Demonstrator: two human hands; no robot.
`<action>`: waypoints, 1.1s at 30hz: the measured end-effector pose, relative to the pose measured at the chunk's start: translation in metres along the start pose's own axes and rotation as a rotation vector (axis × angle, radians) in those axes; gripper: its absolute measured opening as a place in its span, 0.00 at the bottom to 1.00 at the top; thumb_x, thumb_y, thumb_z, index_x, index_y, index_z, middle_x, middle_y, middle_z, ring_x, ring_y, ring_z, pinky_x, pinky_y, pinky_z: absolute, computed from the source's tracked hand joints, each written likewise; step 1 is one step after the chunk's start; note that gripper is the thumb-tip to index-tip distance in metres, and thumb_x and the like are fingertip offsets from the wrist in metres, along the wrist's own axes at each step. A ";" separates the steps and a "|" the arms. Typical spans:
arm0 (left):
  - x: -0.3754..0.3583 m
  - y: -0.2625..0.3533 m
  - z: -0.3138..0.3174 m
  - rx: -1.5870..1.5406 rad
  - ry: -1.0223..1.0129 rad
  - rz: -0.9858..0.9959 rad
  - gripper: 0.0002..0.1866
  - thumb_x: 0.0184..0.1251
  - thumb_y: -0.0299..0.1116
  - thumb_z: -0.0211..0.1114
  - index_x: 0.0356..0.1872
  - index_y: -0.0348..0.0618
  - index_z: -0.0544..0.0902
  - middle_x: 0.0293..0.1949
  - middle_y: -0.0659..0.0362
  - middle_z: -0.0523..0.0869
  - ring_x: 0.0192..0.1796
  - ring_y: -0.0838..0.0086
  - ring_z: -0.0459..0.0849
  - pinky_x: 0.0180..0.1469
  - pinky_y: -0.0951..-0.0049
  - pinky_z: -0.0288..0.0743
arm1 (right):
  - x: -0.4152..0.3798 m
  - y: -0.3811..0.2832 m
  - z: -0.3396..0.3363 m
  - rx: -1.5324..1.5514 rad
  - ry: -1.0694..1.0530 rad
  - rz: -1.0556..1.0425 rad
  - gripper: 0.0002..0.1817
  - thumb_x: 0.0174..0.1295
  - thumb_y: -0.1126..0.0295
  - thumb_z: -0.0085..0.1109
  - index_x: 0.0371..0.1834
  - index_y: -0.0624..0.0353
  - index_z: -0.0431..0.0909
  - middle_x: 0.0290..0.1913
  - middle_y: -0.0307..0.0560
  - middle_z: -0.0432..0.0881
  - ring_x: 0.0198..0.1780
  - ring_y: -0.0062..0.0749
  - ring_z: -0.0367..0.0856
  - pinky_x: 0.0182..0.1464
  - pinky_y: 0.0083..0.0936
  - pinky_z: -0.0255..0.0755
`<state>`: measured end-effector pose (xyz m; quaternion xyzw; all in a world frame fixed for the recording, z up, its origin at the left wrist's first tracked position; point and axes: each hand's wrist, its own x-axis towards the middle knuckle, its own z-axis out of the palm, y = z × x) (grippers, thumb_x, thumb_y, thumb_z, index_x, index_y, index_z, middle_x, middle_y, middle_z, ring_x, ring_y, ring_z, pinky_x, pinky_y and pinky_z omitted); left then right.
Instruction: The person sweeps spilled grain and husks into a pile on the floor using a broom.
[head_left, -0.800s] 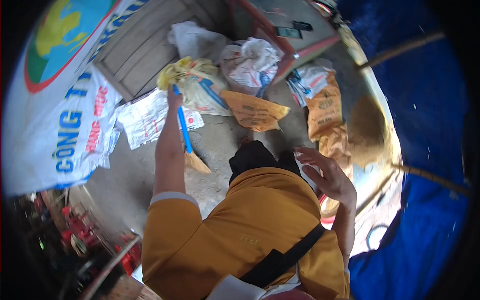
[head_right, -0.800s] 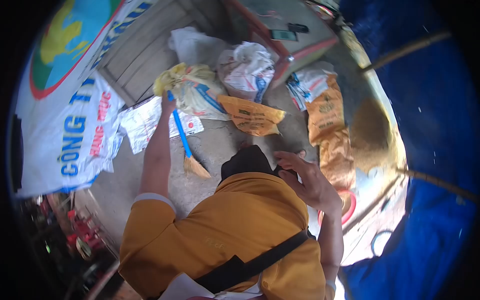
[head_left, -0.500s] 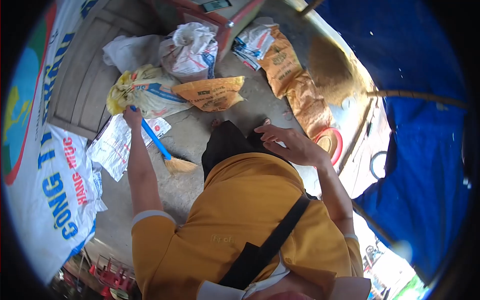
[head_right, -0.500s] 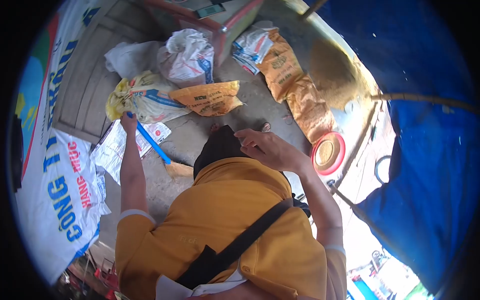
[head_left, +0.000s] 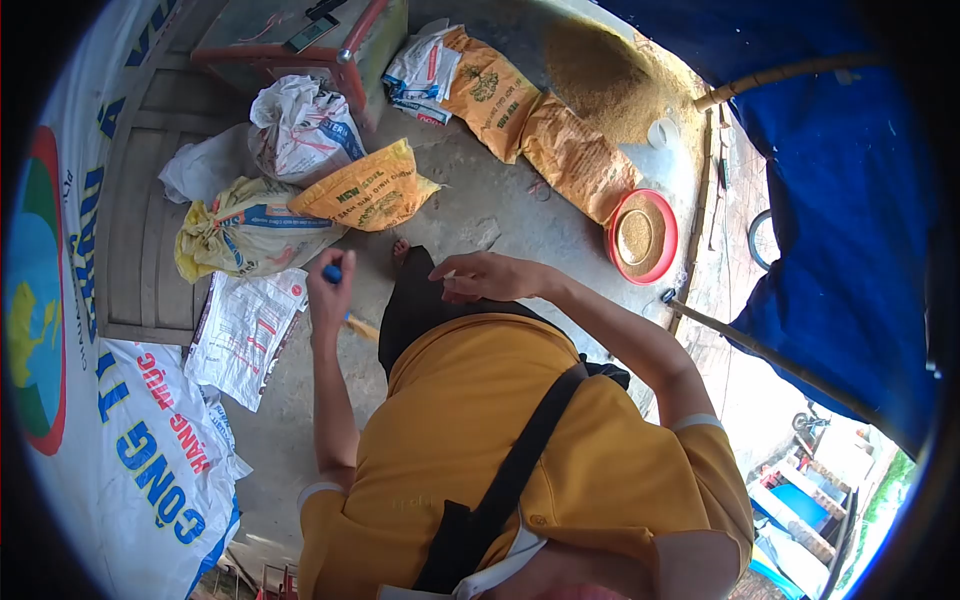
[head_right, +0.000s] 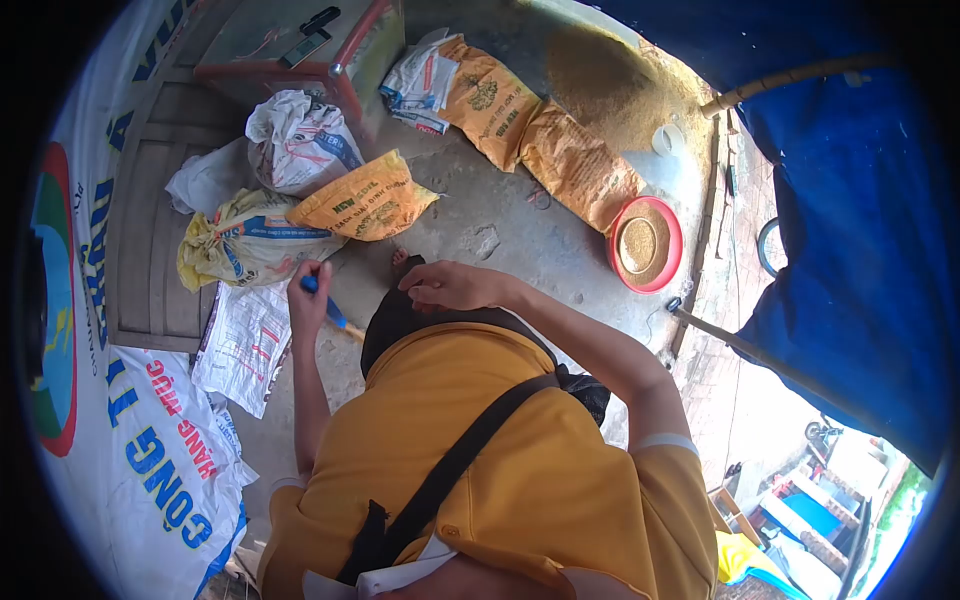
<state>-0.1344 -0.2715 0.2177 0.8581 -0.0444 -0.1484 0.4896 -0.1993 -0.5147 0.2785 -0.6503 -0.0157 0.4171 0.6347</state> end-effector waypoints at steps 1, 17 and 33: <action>-0.014 0.035 0.013 -0.007 -0.017 0.041 0.11 0.53 0.35 0.54 0.21 0.36 0.69 0.16 0.61 0.68 0.21 0.80 0.64 0.24 0.78 0.60 | -0.006 0.005 0.002 -0.001 0.003 -0.009 0.18 0.56 0.60 0.39 0.46 0.60 0.63 0.34 0.49 0.73 0.35 0.31 0.72 0.39 0.24 0.66; -0.184 0.180 0.134 -0.516 -0.677 0.485 0.29 0.38 0.43 0.65 0.43 0.41 0.66 0.35 0.58 0.73 0.42 0.69 0.71 0.48 0.71 0.59 | -0.139 0.077 0.032 1.066 0.300 0.251 0.09 0.52 0.66 0.47 0.28 0.62 0.63 0.22 0.44 0.71 0.22 0.27 0.70 0.24 0.23 0.68; -0.228 -0.090 0.150 -1.578 -0.037 -0.672 0.17 0.51 0.45 0.53 0.30 0.39 0.67 0.21 0.59 0.69 0.26 0.72 0.71 0.34 0.74 0.68 | -0.092 0.107 0.157 1.002 -0.217 0.709 0.12 0.54 0.62 0.43 0.34 0.58 0.58 0.21 0.45 0.66 0.20 0.27 0.69 0.22 0.22 0.71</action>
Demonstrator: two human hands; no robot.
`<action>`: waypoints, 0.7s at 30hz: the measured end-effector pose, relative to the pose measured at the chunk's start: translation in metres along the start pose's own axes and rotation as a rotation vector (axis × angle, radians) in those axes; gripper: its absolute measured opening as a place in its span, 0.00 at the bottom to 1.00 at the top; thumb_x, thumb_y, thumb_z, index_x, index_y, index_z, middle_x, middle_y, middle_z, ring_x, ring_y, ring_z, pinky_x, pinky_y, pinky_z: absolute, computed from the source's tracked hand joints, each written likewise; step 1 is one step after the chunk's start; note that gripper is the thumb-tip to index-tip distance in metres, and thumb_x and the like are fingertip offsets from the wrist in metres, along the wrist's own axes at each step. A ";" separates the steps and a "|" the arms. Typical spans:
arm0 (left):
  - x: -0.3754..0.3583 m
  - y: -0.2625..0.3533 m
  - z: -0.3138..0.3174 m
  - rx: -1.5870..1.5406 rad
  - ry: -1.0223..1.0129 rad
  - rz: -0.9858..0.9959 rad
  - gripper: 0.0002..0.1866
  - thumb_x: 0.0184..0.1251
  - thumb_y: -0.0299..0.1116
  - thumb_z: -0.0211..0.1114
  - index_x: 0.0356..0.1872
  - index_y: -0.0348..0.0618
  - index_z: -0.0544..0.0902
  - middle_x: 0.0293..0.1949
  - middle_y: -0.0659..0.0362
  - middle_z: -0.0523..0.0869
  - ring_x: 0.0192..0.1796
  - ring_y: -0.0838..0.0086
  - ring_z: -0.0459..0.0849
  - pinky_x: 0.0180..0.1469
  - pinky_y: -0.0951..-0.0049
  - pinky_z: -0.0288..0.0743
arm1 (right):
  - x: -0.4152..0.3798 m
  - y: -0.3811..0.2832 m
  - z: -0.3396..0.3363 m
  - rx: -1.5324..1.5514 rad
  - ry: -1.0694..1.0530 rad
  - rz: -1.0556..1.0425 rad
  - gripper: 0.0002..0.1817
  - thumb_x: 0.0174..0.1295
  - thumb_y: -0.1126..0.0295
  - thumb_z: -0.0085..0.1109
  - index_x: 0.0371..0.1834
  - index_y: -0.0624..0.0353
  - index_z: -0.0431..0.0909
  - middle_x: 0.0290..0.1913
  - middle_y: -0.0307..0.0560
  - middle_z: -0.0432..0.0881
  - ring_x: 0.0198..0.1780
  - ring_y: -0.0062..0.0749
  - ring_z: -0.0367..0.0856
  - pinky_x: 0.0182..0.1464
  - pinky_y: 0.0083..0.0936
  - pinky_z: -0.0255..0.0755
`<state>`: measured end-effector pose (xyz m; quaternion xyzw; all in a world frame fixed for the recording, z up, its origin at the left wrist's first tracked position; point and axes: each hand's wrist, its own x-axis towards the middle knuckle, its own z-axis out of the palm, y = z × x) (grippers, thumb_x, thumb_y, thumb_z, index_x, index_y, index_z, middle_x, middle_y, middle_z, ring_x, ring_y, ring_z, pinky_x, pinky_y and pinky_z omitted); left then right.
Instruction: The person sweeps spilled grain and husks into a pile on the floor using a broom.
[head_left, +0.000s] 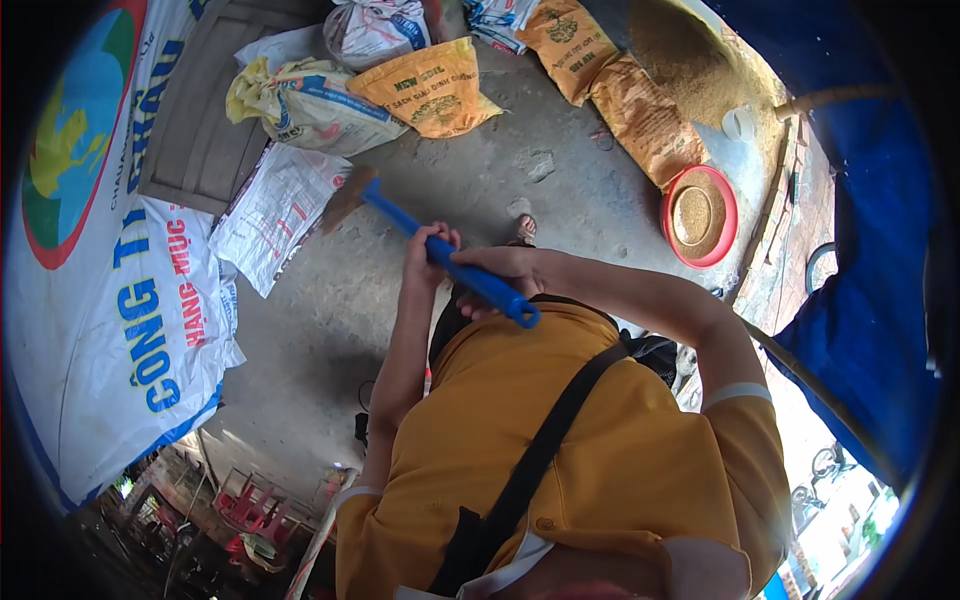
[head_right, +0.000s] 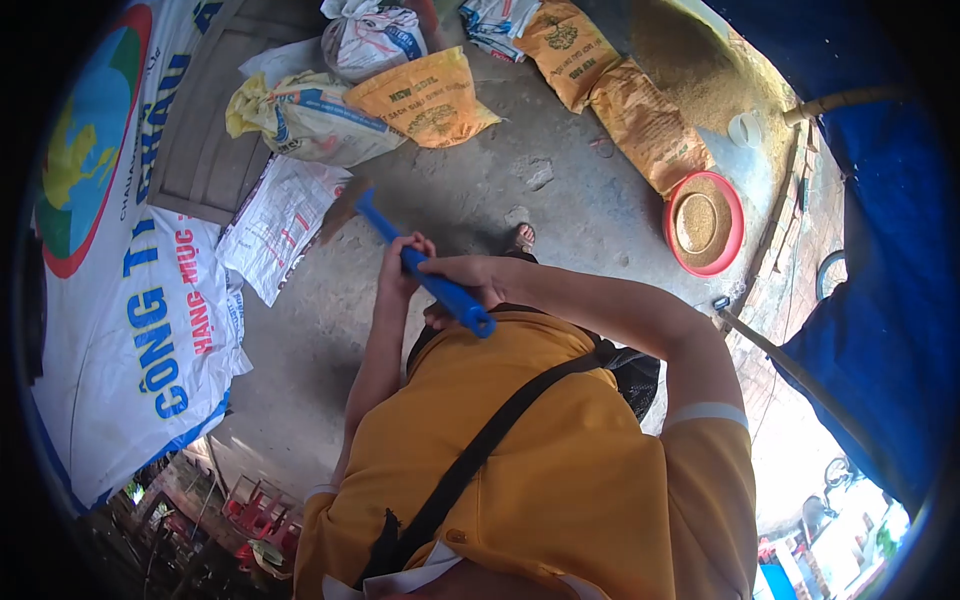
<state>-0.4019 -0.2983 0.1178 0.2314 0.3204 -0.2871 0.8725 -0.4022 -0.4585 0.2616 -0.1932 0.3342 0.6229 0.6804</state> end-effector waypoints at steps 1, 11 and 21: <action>-0.015 0.010 -0.007 -0.008 0.002 0.011 0.17 0.51 0.45 0.53 0.30 0.39 0.67 0.21 0.59 0.69 0.26 0.72 0.71 0.34 0.74 0.68 | 0.012 0.003 0.004 -0.200 0.019 0.047 0.12 0.53 0.62 0.44 0.34 0.58 0.58 0.22 0.46 0.67 0.21 0.28 0.69 0.23 0.22 0.71; -0.075 0.058 -0.105 0.280 0.541 0.169 0.19 0.51 0.38 0.54 0.42 0.40 0.63 0.32 0.56 0.70 0.35 0.68 0.72 0.37 0.70 0.68 | 0.174 -0.009 0.004 0.096 -0.059 0.229 0.09 0.50 0.71 0.45 0.26 0.64 0.58 0.18 0.41 0.64 0.15 0.17 0.64 0.12 0.09 0.61; -0.098 0.052 -0.133 0.346 0.320 0.060 0.16 0.53 0.35 0.51 0.42 0.42 0.65 0.34 0.56 0.73 0.37 0.70 0.73 0.39 0.71 0.67 | 0.048 -0.020 -0.122 0.642 0.055 -0.025 0.09 0.51 0.71 0.41 0.27 0.68 0.56 0.16 0.40 0.61 0.13 0.15 0.62 0.11 0.07 0.64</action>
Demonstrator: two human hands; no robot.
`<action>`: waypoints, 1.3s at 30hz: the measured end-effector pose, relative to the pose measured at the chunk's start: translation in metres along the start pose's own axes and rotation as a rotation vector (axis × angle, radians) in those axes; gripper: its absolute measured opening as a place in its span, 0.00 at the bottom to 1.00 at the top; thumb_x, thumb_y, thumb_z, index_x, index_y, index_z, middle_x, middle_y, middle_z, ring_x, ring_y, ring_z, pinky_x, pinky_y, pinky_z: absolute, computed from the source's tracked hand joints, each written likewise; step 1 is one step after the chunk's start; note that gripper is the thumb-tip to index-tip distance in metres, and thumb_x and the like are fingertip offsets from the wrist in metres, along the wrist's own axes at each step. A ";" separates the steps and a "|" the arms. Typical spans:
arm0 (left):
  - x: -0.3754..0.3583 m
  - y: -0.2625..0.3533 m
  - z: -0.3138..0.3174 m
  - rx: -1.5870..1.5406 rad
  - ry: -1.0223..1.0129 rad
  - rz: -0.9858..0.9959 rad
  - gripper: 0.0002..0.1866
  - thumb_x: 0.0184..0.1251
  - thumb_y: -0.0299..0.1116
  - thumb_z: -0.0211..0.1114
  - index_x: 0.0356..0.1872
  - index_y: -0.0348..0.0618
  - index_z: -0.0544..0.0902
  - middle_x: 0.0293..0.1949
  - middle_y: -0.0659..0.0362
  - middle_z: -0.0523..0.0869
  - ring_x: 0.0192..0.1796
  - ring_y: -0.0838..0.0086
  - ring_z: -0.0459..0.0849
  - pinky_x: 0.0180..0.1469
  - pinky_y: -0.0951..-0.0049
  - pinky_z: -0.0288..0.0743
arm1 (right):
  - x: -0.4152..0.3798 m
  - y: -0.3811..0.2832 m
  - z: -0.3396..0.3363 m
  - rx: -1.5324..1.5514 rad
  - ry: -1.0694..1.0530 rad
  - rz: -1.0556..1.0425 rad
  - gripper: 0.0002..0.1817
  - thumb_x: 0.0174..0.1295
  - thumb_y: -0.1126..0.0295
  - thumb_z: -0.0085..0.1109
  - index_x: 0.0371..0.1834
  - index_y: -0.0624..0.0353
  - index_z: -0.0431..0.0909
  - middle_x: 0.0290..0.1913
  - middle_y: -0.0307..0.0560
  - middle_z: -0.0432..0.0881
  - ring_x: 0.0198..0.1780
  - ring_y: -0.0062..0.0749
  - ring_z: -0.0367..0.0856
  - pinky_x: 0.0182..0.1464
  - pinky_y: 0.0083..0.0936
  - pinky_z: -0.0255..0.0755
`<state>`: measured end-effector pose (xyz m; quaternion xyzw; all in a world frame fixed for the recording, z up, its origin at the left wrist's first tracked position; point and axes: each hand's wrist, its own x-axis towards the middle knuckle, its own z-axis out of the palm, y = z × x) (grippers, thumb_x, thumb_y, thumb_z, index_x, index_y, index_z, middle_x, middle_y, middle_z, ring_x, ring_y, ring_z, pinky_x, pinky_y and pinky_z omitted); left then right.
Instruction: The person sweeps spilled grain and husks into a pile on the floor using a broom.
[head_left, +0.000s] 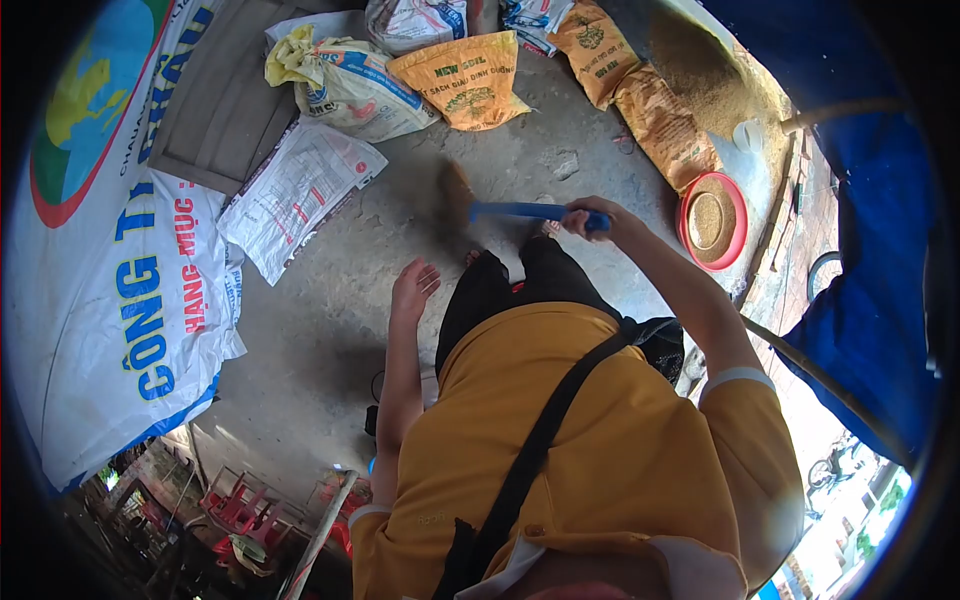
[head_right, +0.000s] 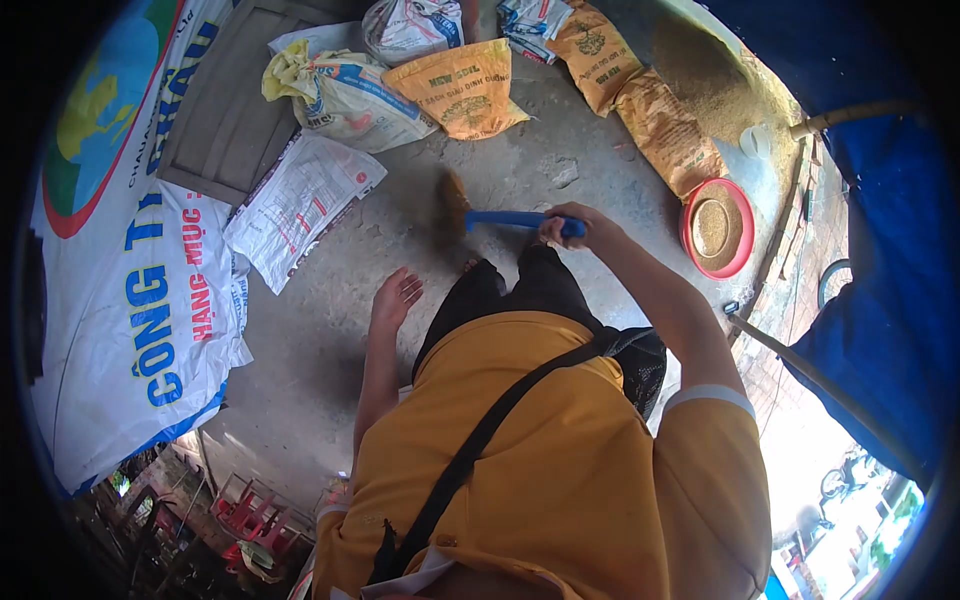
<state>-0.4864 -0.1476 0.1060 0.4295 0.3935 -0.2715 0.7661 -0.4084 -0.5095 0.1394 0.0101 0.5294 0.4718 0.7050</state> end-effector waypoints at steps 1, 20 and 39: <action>0.001 0.001 -0.002 0.021 -0.010 0.009 0.15 0.53 0.35 0.51 0.41 0.42 0.66 0.33 0.56 0.73 0.36 0.70 0.73 0.39 0.71 0.68 | -0.006 0.003 -0.007 0.011 -0.003 -0.008 0.09 0.51 0.71 0.41 0.27 0.68 0.56 0.16 0.40 0.61 0.13 0.15 0.62 0.11 0.07 0.64; 0.065 -0.051 -0.089 0.766 0.206 0.120 0.13 0.48 0.31 0.51 0.37 0.39 0.70 0.30 0.55 0.75 0.23 0.73 0.76 0.21 0.78 0.70 | 0.088 0.113 0.092 -0.483 0.005 0.047 0.07 0.52 0.71 0.39 0.22 0.62 0.56 0.14 0.35 0.60 0.11 0.15 0.59 0.12 0.09 0.60; 0.047 -0.037 -0.098 0.908 0.122 0.050 0.12 0.49 0.29 0.50 0.37 0.39 0.69 0.25 0.57 0.75 0.22 0.75 0.76 0.20 0.79 0.69 | -0.035 0.052 -0.030 -0.715 0.540 -0.840 0.10 0.50 0.71 0.41 0.28 0.70 0.60 0.13 0.43 0.64 0.11 0.27 0.65 0.11 0.22 0.61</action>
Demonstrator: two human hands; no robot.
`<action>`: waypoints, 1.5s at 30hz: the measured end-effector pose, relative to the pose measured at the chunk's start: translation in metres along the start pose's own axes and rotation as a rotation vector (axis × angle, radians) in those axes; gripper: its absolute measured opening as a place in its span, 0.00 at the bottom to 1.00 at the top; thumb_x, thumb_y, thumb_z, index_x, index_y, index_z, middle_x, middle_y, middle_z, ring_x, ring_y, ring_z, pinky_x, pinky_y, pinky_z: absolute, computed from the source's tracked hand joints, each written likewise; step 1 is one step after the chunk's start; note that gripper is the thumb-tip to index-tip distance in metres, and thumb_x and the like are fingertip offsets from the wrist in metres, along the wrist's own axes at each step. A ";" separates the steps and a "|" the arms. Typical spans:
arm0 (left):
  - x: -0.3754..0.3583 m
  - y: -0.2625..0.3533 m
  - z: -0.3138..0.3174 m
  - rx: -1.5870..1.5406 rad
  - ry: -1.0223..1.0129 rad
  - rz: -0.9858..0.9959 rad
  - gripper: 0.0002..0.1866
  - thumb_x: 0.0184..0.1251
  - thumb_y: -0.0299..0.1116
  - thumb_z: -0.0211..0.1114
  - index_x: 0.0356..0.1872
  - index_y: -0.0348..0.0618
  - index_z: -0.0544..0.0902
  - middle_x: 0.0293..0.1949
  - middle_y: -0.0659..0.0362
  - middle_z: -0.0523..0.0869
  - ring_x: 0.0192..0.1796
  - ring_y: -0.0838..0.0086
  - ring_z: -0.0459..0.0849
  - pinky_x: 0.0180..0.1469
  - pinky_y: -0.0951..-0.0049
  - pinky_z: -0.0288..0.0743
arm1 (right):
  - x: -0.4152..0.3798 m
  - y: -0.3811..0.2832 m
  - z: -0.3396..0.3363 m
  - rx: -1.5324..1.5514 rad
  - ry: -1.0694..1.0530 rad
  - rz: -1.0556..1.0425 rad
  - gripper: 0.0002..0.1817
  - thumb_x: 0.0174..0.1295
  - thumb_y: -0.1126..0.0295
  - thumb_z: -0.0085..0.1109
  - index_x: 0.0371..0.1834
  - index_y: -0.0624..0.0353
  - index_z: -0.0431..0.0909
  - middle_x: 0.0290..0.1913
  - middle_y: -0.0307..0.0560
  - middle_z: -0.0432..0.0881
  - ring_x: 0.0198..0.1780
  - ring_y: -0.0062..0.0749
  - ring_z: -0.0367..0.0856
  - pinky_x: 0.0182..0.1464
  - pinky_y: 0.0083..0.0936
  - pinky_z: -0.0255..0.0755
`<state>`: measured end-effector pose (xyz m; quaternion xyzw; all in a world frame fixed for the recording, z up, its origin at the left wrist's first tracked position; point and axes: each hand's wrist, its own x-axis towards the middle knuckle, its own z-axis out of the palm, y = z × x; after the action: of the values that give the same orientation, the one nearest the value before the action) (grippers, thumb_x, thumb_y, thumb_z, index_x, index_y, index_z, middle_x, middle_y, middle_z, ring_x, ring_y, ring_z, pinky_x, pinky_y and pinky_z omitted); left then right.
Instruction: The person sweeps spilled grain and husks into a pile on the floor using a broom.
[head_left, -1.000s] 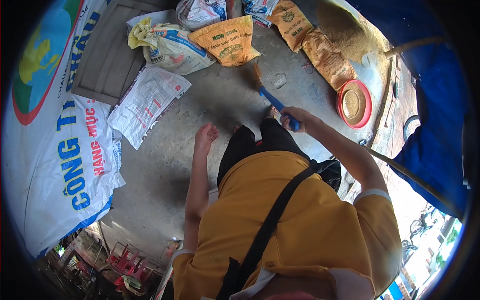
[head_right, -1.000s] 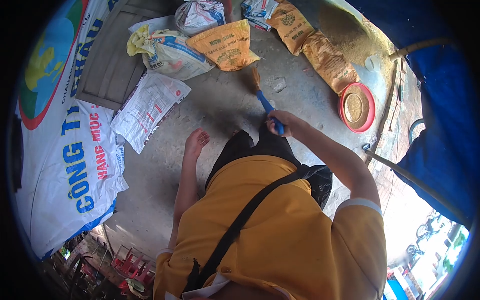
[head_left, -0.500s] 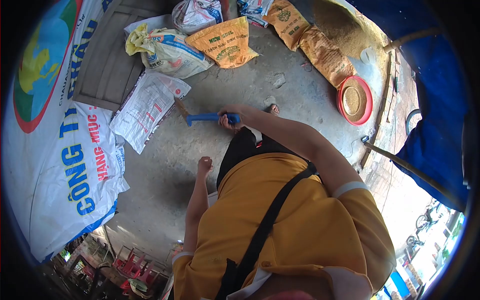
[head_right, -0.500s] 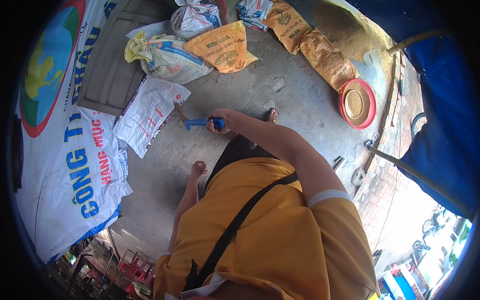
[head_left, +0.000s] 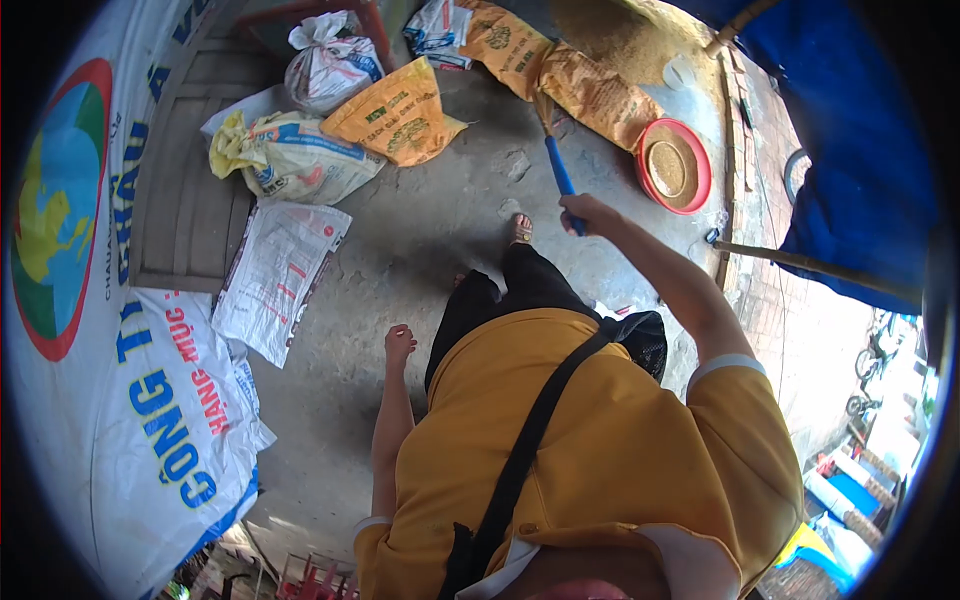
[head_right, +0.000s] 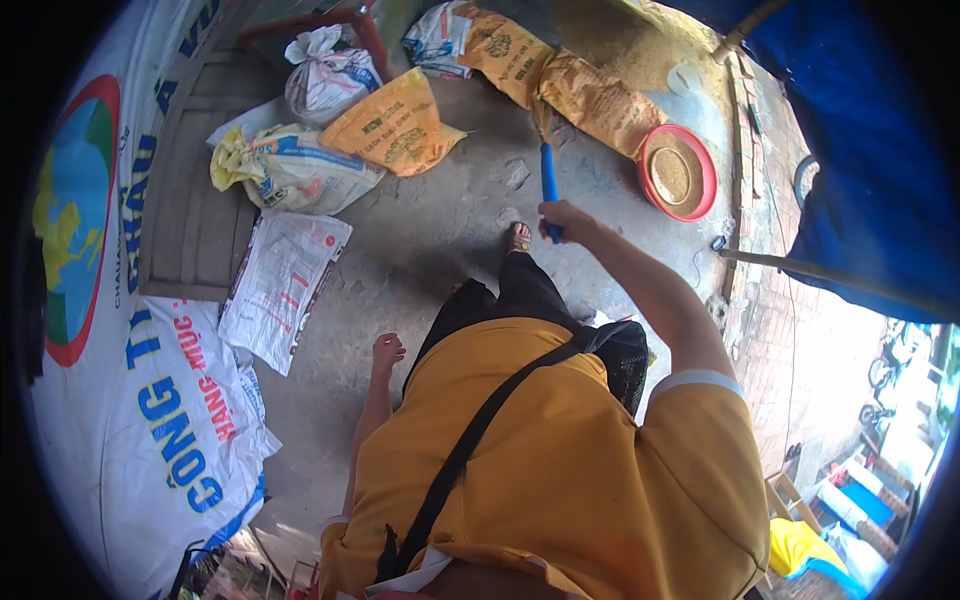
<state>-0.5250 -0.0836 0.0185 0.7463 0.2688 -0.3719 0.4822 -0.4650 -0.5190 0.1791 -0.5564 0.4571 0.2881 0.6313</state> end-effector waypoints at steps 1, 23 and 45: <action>0.004 0.003 0.003 0.013 -0.007 0.011 0.12 0.49 0.29 0.50 0.37 0.39 0.69 0.25 0.57 0.75 0.23 0.75 0.76 0.21 0.78 0.70 | -0.003 0.007 0.007 0.068 0.037 0.000 0.10 0.50 0.71 0.41 0.27 0.70 0.60 0.13 0.43 0.65 0.12 0.29 0.66 0.11 0.24 0.61; 0.022 0.085 0.065 0.194 -0.160 0.091 0.11 0.51 0.28 0.49 0.37 0.38 0.68 0.24 0.57 0.74 0.24 0.75 0.76 0.21 0.80 0.70 | 0.051 0.022 -0.037 0.852 -0.575 0.815 0.08 0.46 0.75 0.46 0.23 0.69 0.58 0.17 0.42 0.62 0.14 0.21 0.65 0.15 0.15 0.66; 0.035 0.125 0.138 0.250 -0.205 0.084 0.11 0.51 0.28 0.49 0.37 0.38 0.67 0.23 0.59 0.73 0.20 0.77 0.73 0.19 0.82 0.68 | -0.012 -0.003 -0.083 0.750 -0.691 0.640 0.06 0.51 0.74 0.40 0.21 0.63 0.57 0.19 0.39 0.62 0.15 0.15 0.62 0.12 0.07 0.62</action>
<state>-0.4502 -0.2579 0.0190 0.7692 0.1386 -0.4560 0.4256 -0.4891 -0.5978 0.1941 -0.0045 0.4407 0.4473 0.7783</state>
